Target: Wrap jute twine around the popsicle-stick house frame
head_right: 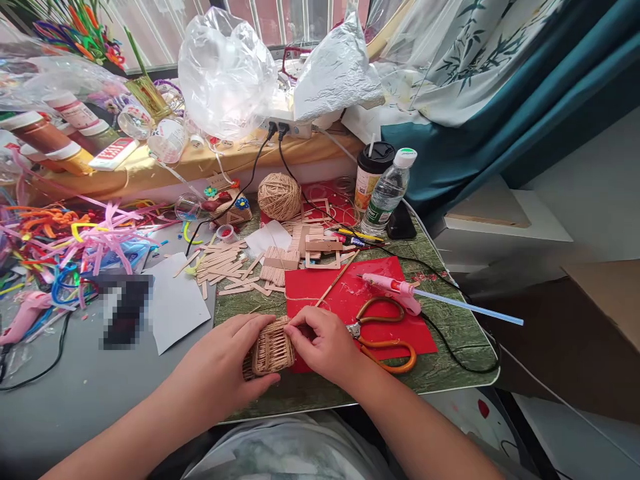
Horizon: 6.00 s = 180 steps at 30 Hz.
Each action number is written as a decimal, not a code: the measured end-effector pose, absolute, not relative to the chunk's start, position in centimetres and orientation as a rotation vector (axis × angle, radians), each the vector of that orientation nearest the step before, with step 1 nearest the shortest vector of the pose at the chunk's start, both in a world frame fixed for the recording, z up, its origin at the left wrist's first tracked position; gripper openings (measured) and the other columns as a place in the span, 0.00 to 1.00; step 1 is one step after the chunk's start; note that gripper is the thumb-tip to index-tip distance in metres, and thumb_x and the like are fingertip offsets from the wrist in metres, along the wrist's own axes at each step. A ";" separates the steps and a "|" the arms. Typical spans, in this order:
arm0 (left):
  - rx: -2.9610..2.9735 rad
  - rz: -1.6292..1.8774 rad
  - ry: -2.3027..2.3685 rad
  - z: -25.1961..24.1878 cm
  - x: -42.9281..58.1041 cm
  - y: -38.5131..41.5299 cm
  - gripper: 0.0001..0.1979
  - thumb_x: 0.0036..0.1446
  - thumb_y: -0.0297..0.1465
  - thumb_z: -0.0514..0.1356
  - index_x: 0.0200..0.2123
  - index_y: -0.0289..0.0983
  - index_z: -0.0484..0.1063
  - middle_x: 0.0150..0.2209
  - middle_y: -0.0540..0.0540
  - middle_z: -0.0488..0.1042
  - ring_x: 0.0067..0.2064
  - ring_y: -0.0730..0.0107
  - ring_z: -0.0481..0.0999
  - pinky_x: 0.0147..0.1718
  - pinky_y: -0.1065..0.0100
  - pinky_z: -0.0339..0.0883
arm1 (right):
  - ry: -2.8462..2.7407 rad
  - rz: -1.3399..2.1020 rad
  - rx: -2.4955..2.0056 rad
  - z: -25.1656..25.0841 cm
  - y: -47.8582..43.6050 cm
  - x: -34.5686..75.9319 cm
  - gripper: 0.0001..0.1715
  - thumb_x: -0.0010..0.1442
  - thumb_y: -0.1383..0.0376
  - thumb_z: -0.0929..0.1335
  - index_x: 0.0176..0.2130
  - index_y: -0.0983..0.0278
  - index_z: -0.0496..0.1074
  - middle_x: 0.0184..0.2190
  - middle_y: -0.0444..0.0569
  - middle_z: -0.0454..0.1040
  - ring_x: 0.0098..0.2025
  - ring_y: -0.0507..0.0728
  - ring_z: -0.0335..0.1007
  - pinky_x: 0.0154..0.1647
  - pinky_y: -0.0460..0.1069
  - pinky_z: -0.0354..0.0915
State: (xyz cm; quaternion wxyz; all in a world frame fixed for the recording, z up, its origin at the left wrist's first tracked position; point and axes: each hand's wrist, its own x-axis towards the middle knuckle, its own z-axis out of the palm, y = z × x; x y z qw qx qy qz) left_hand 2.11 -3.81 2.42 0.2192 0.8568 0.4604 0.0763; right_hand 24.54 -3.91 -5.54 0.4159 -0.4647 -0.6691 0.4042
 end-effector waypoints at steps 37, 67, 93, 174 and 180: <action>1.864 0.836 0.992 -5.7 -3.2 -4.2 0.37 0.57 0.45 0.71 0.65 0.44 0.61 0.63 0.34 0.69 0.69 0.43 0.68 0.68 0.41 0.63 | -1.259 1.329 -1.208 -4.0 -4.3 22.0 0.16 0.69 0.53 0.72 0.45 0.62 0.81 0.34 0.50 0.83 0.33 0.56 0.78 0.33 0.48 0.75; 1.990 0.377 1.276 2.3 -1.2 -2.3 0.17 0.68 0.39 0.62 0.58 0.44 0.72 0.54 0.43 0.81 0.53 0.56 0.81 0.51 0.57 0.77 | -1.488 1.171 -1.160 -5.6 -4.2 22.0 0.09 0.75 0.62 0.66 0.45 0.60 0.77 0.38 0.48 0.81 0.39 0.56 0.78 0.42 0.49 0.72; 2.284 0.207 1.247 3.0 1.3 -2.1 0.31 0.50 0.36 0.76 0.57 0.43 0.71 0.53 0.42 0.80 0.53 0.48 0.81 0.51 0.50 0.77 | -1.476 1.026 -1.138 -6.6 -4.3 22.0 0.08 0.72 0.63 0.69 0.48 0.60 0.78 0.37 0.48 0.81 0.37 0.55 0.77 0.40 0.49 0.71; 1.860 1.047 1.090 -5.7 -3.4 -6.0 0.37 0.54 0.49 0.74 0.62 0.46 0.65 0.52 0.40 0.73 0.54 0.52 0.77 0.53 0.51 0.74 | -1.849 0.669 -1.060 -4.2 -4.0 20.4 0.06 0.73 0.68 0.66 0.47 0.58 0.73 0.37 0.50 0.82 0.36 0.58 0.78 0.40 0.53 0.72; 1.641 0.850 1.156 -2.1 -3.4 -5.1 0.16 0.66 0.45 0.64 0.49 0.42 0.71 0.49 0.40 0.78 0.50 0.56 0.80 0.49 0.56 0.77 | -1.830 0.716 -1.094 -4.3 -4.1 20.1 0.06 0.73 0.66 0.66 0.42 0.58 0.73 0.32 0.48 0.80 0.32 0.56 0.75 0.34 0.51 0.70</action>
